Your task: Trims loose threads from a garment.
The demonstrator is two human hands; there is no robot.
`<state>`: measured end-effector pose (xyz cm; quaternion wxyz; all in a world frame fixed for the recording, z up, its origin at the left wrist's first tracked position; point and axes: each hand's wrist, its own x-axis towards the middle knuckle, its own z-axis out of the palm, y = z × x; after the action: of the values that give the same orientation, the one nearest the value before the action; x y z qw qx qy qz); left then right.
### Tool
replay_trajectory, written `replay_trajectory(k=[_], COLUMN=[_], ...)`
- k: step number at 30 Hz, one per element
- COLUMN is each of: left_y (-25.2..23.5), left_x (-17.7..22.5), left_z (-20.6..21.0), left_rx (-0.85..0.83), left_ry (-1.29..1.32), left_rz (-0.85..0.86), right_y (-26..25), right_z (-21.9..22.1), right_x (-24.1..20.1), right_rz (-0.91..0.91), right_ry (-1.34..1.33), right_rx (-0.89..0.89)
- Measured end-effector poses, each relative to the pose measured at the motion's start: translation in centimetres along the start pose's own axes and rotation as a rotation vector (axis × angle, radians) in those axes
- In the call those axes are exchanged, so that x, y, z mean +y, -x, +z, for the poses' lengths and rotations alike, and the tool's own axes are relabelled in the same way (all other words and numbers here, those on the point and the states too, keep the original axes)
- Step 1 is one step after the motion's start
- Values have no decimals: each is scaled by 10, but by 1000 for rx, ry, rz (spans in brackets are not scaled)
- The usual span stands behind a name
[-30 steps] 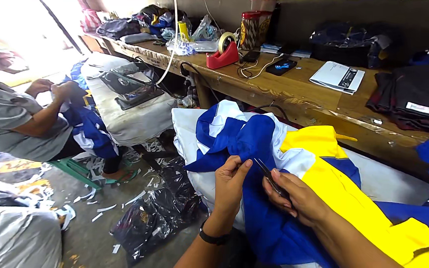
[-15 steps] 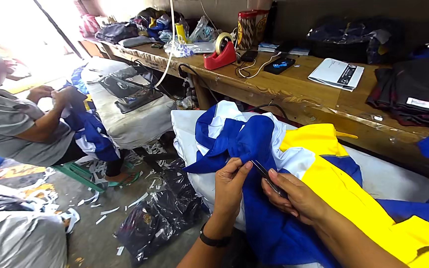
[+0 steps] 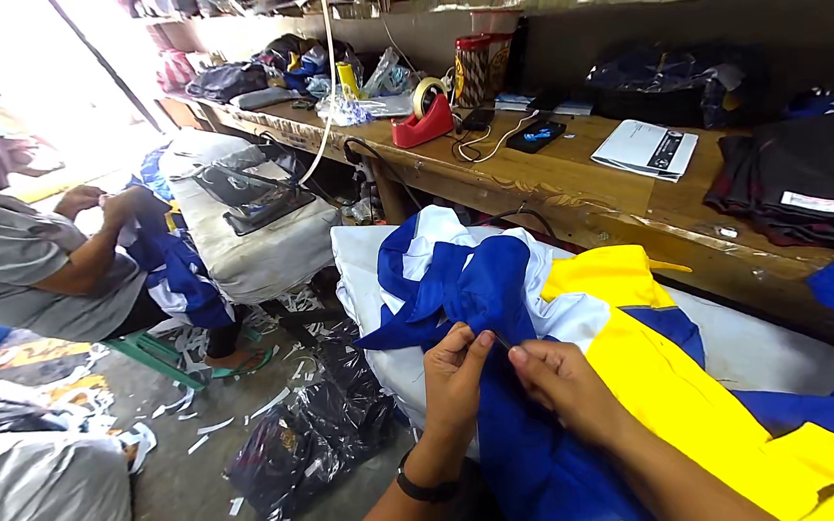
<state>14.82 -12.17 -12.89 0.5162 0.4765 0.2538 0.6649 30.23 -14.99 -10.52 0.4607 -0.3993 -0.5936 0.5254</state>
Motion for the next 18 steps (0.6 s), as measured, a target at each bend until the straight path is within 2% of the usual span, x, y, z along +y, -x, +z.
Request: replay_trajectory(k=[2, 3, 7, 10, 13, 18], left_y=[1, 2, 3, 4, 4, 3], left_x=[-1, -2, -4, -5, -5, -3], left_z=[1, 1, 2, 2, 4, 7], left_rx=[10, 12, 11, 4, 17, 61], left_ry=[-3, -21, -79, -96, -106, -71], left_rz=[26, 51, 124, 152, 157, 79], right_y=[0, 0, -1, -2, -2, -3], right_z=[-1, -1, 6, 8, 11, 8], right_x=[-6, -6, -4, -3, 0, 5], right_rz=[210, 236, 123, 181, 157, 129], right_ry=[-425, -489, -285, -345, -377, -401], right_rx=[-187, -208, -63, -68, -66, -111])
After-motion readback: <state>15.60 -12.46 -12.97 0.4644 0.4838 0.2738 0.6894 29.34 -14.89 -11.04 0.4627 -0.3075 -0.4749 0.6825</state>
